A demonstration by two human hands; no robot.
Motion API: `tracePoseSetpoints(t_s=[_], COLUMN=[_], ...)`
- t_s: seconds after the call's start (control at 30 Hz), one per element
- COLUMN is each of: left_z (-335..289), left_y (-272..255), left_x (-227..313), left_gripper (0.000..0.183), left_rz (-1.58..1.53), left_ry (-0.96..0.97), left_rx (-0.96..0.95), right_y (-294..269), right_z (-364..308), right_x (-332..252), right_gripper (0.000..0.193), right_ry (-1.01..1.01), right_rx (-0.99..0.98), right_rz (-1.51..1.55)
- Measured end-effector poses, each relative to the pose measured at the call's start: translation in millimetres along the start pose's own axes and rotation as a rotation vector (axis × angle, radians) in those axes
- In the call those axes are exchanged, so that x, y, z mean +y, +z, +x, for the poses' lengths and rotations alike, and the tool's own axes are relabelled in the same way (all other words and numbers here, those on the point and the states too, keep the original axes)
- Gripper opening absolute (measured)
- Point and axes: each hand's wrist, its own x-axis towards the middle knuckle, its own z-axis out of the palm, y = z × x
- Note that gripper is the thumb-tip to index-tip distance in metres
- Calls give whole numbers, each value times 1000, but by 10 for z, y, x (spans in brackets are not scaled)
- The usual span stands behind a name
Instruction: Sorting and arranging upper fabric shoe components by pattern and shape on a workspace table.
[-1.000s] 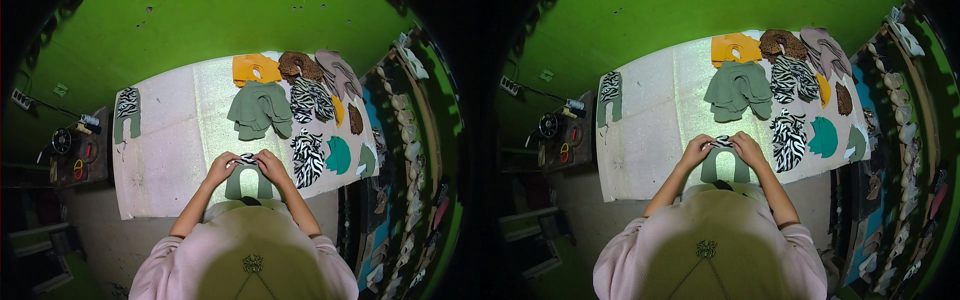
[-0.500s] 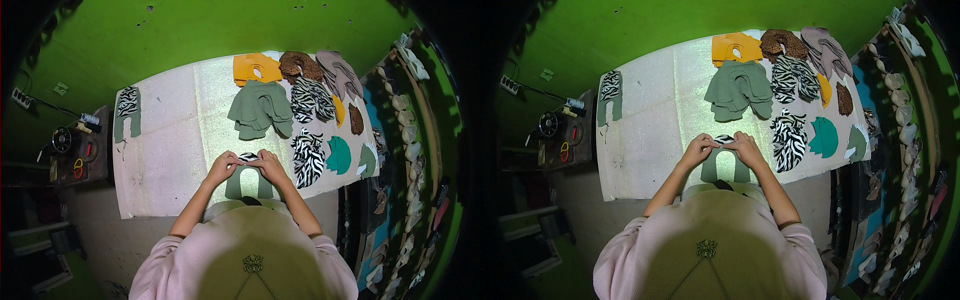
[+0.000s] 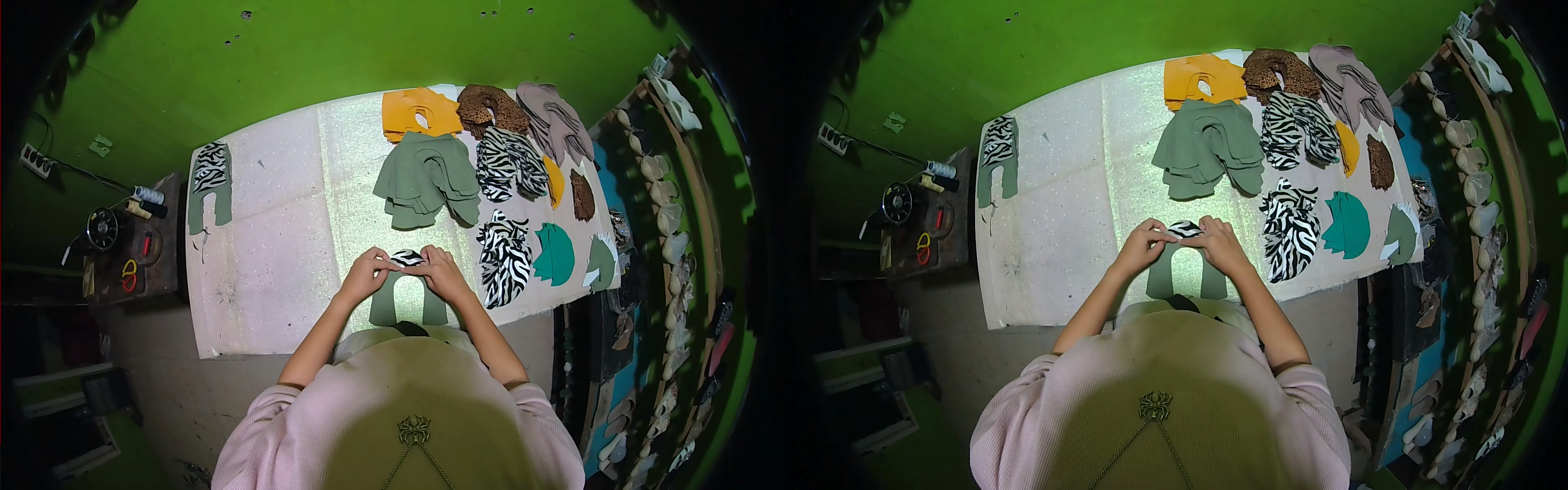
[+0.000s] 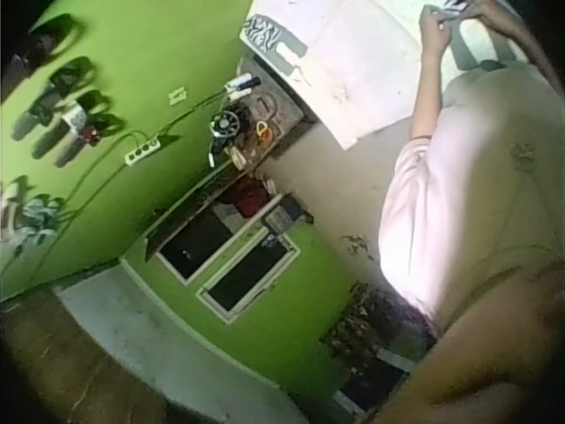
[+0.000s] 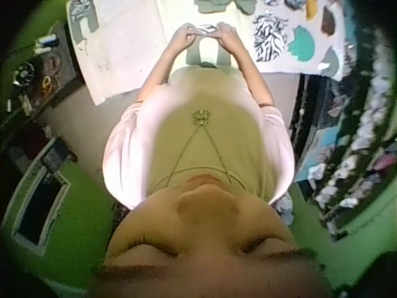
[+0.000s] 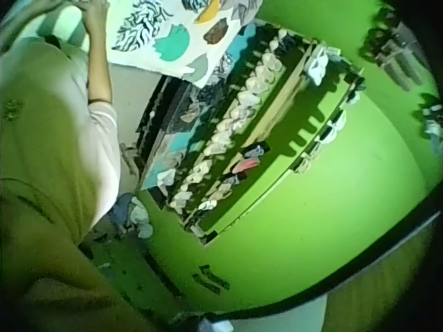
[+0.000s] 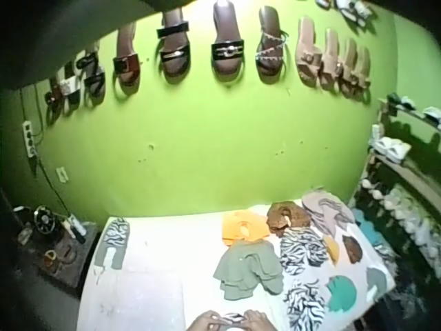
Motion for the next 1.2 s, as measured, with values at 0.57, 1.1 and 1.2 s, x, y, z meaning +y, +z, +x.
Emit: tracePoseSetpoints(t_s=[0.57, 1.1, 1.2], left_z=[-115, -401, -427], left_y=[137, 314, 262], left_x=[106, 164, 136], left_gripper=[32, 39, 39], left_rz=[441, 796, 791], left_ry=[104, 162, 132], left_rx=[144, 246, 239], right_y=[1, 25, 33], right_z=[5, 10, 13], right_x=[-13, 6, 13], right_gripper=[34, 33, 33], right_ry=[-7, -14, -15], right_rx=[40, 49, 51], right_rz=[-2, 6, 4])
